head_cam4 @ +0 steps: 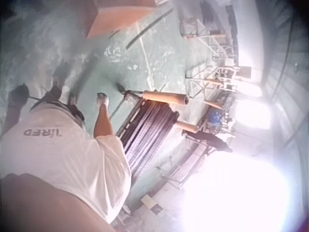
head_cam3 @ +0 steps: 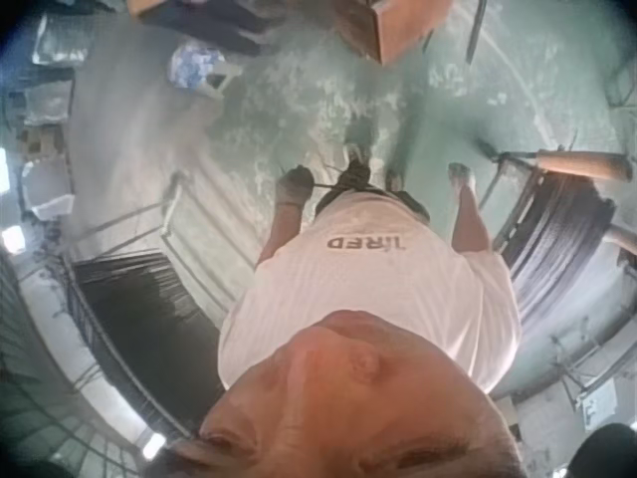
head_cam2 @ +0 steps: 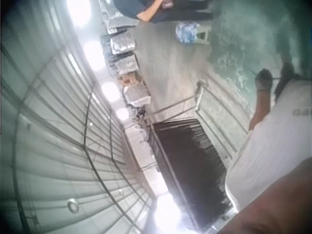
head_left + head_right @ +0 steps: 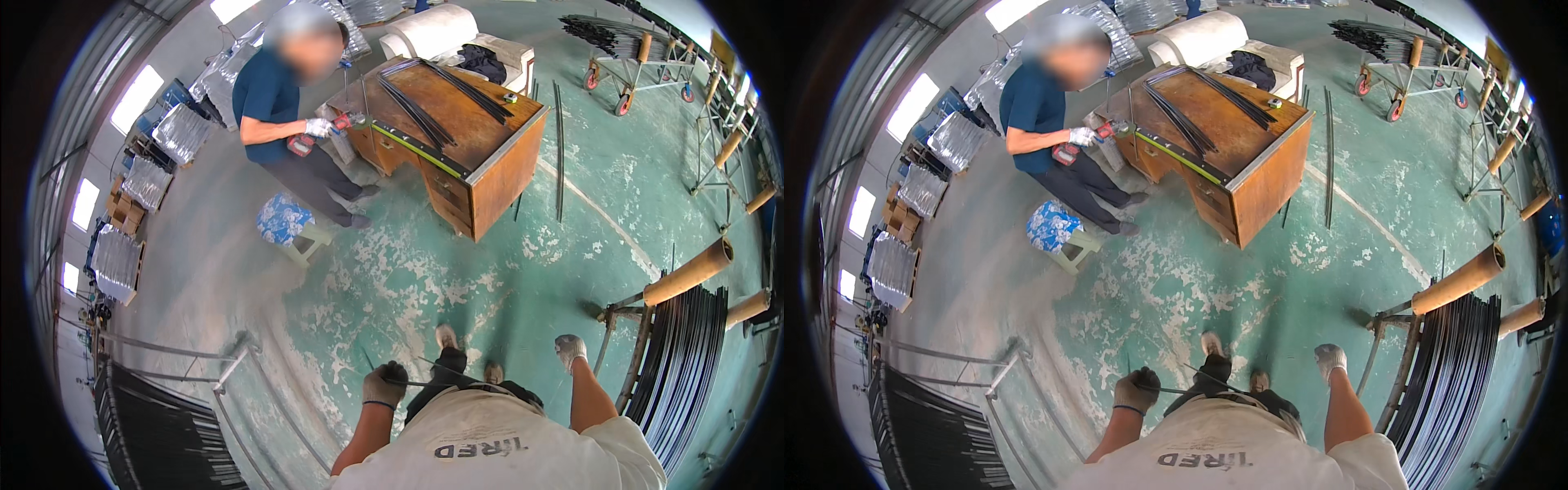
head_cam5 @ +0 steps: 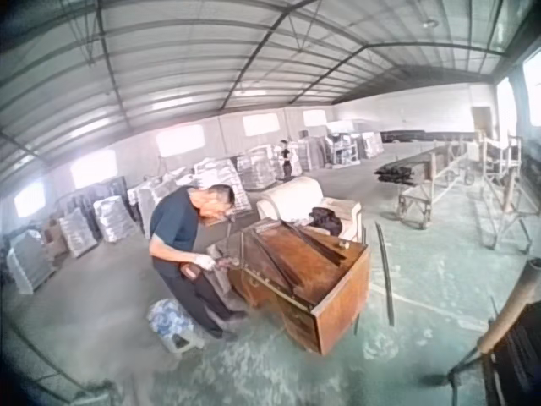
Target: The person measures and marks metal rods on a wooden workbench, then uses a manual bending machine to bend the rods into U-shapes. The person repeatedly loads rods into the machine, operates the lever, and stacks the finished bent rods on a nearby rack.
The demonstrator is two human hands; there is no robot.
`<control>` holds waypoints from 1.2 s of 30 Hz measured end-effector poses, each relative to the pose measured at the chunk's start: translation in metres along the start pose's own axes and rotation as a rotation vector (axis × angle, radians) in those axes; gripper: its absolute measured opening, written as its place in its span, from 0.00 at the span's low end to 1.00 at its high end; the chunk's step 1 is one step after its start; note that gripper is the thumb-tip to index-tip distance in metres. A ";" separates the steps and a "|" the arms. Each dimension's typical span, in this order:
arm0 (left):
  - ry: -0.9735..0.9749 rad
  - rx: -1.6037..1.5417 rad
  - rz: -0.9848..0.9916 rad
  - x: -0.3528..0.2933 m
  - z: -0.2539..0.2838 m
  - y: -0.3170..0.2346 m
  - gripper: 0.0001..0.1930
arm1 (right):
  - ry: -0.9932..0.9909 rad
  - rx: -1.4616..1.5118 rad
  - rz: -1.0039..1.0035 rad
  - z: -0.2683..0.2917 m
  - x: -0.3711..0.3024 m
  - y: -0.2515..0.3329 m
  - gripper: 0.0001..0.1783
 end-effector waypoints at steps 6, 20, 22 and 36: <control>-0.013 -0.075 0.034 0.070 -0.099 -0.026 0.13 | -0.075 -0.492 -0.038 -0.052 -0.017 0.101 0.15; 0.044 -0.003 0.042 0.171 -0.204 -0.104 0.13 | 0.042 -0.722 -0.052 -0.119 0.034 0.279 0.20; 0.016 -0.034 -0.011 0.170 -0.212 -0.103 0.12 | 0.123 -0.856 0.010 -0.122 0.065 0.286 0.20; -0.137 -0.529 -0.277 0.124 -0.186 -0.160 0.11 | 0.371 -1.157 0.267 -0.335 0.174 0.571 0.25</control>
Point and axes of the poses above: each hand's wrist, its own x-axis towards the middle knuckle, its own z-axis out of the back of the hand, y = z × x, the point moved 3 cm from there along x, towards the middle knuckle
